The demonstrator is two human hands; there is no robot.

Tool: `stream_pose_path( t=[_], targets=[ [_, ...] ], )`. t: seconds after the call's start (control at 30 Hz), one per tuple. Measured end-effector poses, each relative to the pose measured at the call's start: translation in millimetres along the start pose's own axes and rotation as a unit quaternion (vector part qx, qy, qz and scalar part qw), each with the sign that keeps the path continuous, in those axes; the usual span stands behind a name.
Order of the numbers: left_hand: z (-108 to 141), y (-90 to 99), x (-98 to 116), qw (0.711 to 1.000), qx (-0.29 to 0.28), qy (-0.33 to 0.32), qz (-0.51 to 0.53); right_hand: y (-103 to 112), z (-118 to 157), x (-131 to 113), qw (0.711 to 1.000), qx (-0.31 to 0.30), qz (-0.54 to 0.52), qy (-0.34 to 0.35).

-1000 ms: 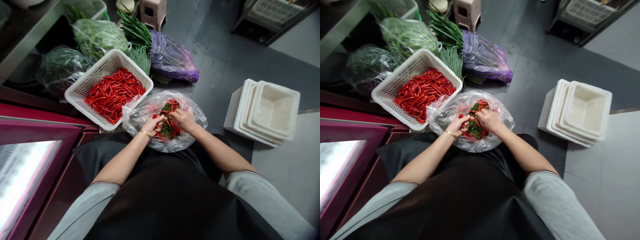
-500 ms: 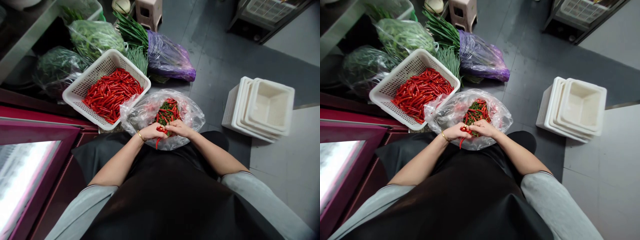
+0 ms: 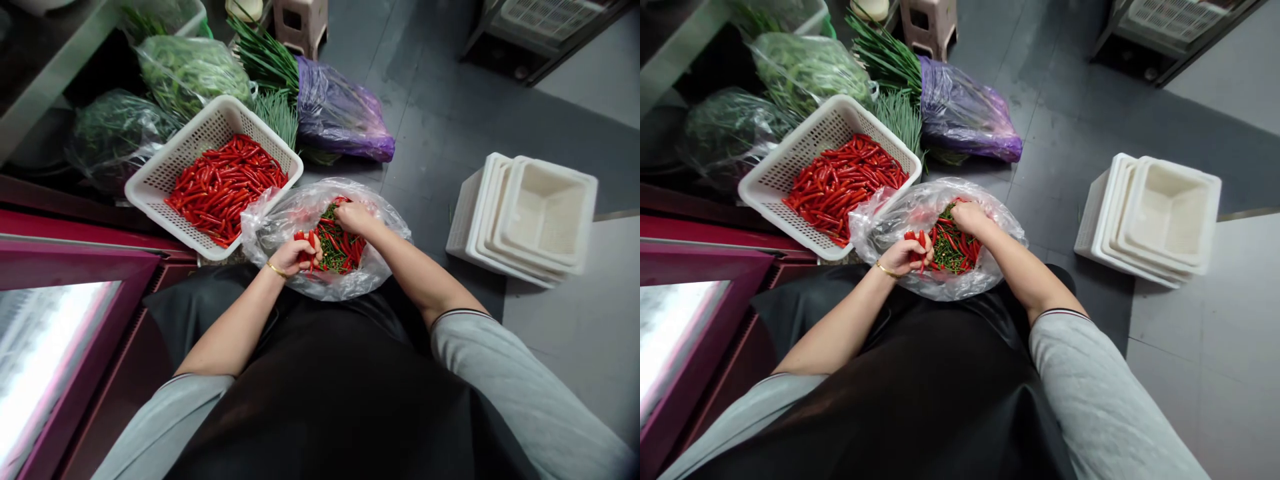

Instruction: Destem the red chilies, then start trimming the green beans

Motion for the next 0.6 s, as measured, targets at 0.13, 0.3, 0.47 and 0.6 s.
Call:
stream_pose_path(
  t=[0.13, 0.3, 0.47, 0.6],
  targets=[
    [-8.7, -6.6, 1.4, 0.987, 0.105, -0.074, -0.095, 13.9, 16.3, 8.9, 0.99, 0.032, -0.13, -0.04],
    [-19.4, -30.6, -6.0, 0.968, 0.085, -0.143, -0.188, 15.0, 62.1, -12.1, 0.919, 0.106, -0.379, 0.021],
    [-8.4, -27.8, -18.1, 0.995, 0.046, -0.023, -0.082, -13.4, 81.5, -29.7, 0.97, 0.162, -0.176, -0.038],
    [-0.8, -13.6, -12.0, 0.997, 0.052, -0.03, -0.054, -38.0, 78.4, -32.1, 0.995, -0.006, -0.032, -0.091]
  ],
)
Point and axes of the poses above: each hand's wrist, its own z-axis away from the middle knuckle, its own y-axis out of the back of the hand, x = y × z, the point moved 1 cm from there along -z, towards the middle knuckle, and after that the axes turned 7 degrees about z, right-handed, at the moved point
